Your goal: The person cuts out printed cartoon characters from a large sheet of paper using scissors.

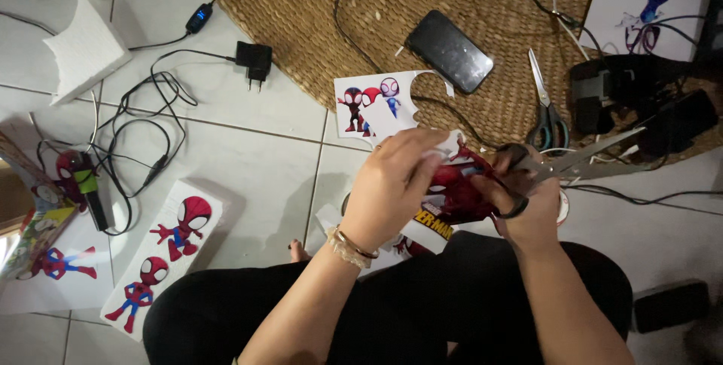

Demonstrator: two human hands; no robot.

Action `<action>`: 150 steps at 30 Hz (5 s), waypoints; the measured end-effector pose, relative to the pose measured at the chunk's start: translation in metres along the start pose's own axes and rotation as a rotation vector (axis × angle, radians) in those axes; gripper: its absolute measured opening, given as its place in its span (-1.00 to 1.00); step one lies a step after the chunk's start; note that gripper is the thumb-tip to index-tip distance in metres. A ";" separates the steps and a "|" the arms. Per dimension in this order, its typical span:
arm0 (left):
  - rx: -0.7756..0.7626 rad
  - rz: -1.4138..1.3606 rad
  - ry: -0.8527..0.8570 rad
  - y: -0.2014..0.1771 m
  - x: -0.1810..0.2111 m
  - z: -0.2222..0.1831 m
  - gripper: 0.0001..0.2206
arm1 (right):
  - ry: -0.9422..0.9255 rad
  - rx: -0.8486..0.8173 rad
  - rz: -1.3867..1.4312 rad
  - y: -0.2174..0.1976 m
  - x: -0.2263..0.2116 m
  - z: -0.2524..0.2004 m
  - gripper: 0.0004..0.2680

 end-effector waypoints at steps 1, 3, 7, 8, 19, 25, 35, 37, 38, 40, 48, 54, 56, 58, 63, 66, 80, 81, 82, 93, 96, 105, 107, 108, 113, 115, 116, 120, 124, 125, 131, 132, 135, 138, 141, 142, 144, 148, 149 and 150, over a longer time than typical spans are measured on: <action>-0.040 0.092 0.082 0.006 0.004 -0.001 -0.84 | 0.001 0.022 0.053 0.001 -0.004 -0.001 -0.73; -0.080 0.185 0.169 0.015 0.002 -0.005 -0.79 | -0.003 0.046 0.109 0.005 -0.007 0.000 -0.73; -0.054 0.215 0.215 0.022 -0.008 -0.010 -0.76 | 0.042 0.028 0.017 0.004 0.004 -0.001 -0.74; -0.033 0.170 0.213 0.021 -0.009 -0.009 -0.79 | 0.048 0.031 -0.014 0.002 0.007 0.000 -0.77; -0.002 -0.026 -0.018 0.006 -0.021 -0.003 -0.94 | 0.270 0.037 0.172 0.016 0.042 -0.007 -0.76; -0.092 0.011 -0.017 0.014 -0.033 -0.002 -0.92 | 0.630 0.018 0.620 0.046 0.071 -0.015 -0.82; -0.067 0.178 -0.095 0.016 -0.048 -0.012 -0.90 | 0.252 -0.269 0.392 0.055 0.017 0.008 -0.73; -0.100 0.142 -0.026 0.021 -0.044 -0.009 -0.94 | 0.298 -0.292 0.298 0.052 0.010 0.009 -0.73; -0.129 0.113 0.034 0.022 -0.039 -0.008 -0.93 | 0.349 -0.323 0.210 0.053 0.009 0.008 -0.73; -0.146 0.147 0.028 0.025 -0.053 -0.014 -0.95 | 0.367 -0.350 0.121 0.049 0.011 0.009 -0.77; -0.081 0.306 0.200 0.030 -0.046 -0.018 -0.75 | 0.430 -0.428 0.019 0.044 0.012 0.013 -0.80; 0.189 0.341 0.212 0.011 -0.014 -0.012 -0.46 | 0.471 -0.124 0.193 0.011 0.001 0.025 -0.90; 0.296 0.280 -0.157 0.001 -0.044 -0.019 -0.33 | 0.295 0.016 0.466 -0.005 -0.009 0.032 -0.92; 0.340 0.077 -0.429 0.008 -0.082 -0.028 -0.31 | 0.268 0.051 0.559 -0.009 -0.012 0.035 -0.92; -0.002 -0.735 -0.764 0.068 -0.099 -0.040 -0.32 | 0.351 0.175 0.902 -0.002 0.010 0.035 -0.81; 0.130 -0.865 -0.728 0.065 -0.082 -0.033 -0.50 | 0.528 0.159 0.887 0.006 0.031 0.025 -0.83; 0.119 -0.595 -0.276 0.011 -0.076 -0.008 -0.10 | 0.038 0.238 0.388 -0.051 0.024 0.030 -0.77; 0.127 -0.593 -0.279 0.011 -0.079 -0.009 -0.10 | 0.041 0.229 0.388 -0.049 0.025 0.030 -0.77; 0.127 -0.592 -0.283 0.011 -0.082 -0.009 -0.10 | 0.068 0.217 0.472 -0.047 0.028 0.029 -0.77; 0.326 -0.677 -0.419 0.015 -0.078 -0.021 -0.43 | 0.109 0.170 0.660 -0.018 0.003 0.024 -0.76; 0.304 -0.702 -0.492 0.019 -0.077 -0.024 -0.37 | -0.018 0.146 0.437 -0.030 0.018 0.025 -0.74; 0.241 -0.343 -0.388 0.004 -0.094 -0.014 -0.38 | 0.014 0.006 0.077 -0.052 0.052 0.033 -0.77; 0.165 -0.467 -0.407 0.018 -0.097 -0.013 -0.34 | 0.123 0.021 0.175 -0.043 0.059 0.035 -0.78; 0.177 -0.464 -0.396 0.015 -0.094 -0.011 -0.34 | 0.111 0.011 0.180 -0.040 0.059 0.034 -0.78; 0.327 -0.670 -0.509 -0.003 -0.073 -0.004 -0.34 | 0.314 0.169 0.368 -0.022 0.046 0.023 -0.76; 0.338 -0.723 -0.531 0.013 -0.084 -0.017 -0.41 | 0.277 0.182 0.349 -0.022 0.067 0.025 -0.74; 0.345 -0.781 -0.563 0.023 -0.092 -0.023 -0.47 | 0.247 0.199 0.323 -0.023 0.076 0.027 -0.73; 0.267 -0.840 -0.420 0.045 -0.101 -0.023 -0.53 | 0.243 0.254 0.498 0.007 0.041 0.010 -0.71; 0.169 -0.663 -0.398 0.042 -0.115 -0.019 -0.60 | 0.207 0.202 0.462 0.013 0.017 0.015 -0.69; 0.142 -0.665 -0.394 0.046 -0.118 -0.018 -0.59 | 0.192 0.197 0.477 0.010 0.024 0.018 -0.66; 0.149 -0.617 -0.454 0.043 -0.121 -0.022 -0.41 | 0.126 0.234 0.347 -0.001 0.038 0.025 -0.70; 0.145 -0.617 -0.453 0.048 -0.127 -0.022 -0.41 | 0.126 0.238 0.347 -0.008 0.071 0.025 -0.70; 0.130 -0.670 -0.457 0.059 -0.131 -0.024 -0.44 | 0.117 0.263 0.338 -0.021 0.125 0.022 -0.69; 0.119 -0.699 -0.450 0.056 -0.118 -0.022 -0.59 | 0.093 0.307 0.358 -0.018 0.095 0.020 -0.74; 0.122 -0.677 -0.479 0.057 -0.129 -0.024 -0.58 | 0.136 0.264 0.290 -0.013 0.081 0.023 -0.74; 0.107 -0.620 -0.471 0.058 -0.133 -0.025 -0.55 | 0.169 0.271 0.384 -0.011 0.083 0.021 -0.74; 0.085 -0.564 -0.460 0.060 -0.137 -0.027 -0.52 | 0.198 0.283 0.477 -0.010 0.086 0.020 -0.74; 0.092 -0.585 -0.483 0.055 -0.124 -0.029 -0.42 | 0.204 0.244 0.261 -0.008 0.064 0.020 -0.75; 0.096 -0.574 -0.492 0.051 -0.116 -0.028 -0.40 | 0.221 0.222 0.224 -0.005 0.054 0.021 -0.74; 0.094 -0.574 -0.491 0.054 -0.118 -0.028 -0.40 | 0.221 0.224 0.224 -0.004 0.055 0.020 -0.74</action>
Point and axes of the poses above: each hand's wrist, its own z-axis towards the middle knuckle, its own y-axis out of the palm, x = y × z, the point moved 8 cm from there along z, towards the middle knuckle, and after that the axes turned 3 degrees about x, right-handed, at the moved point
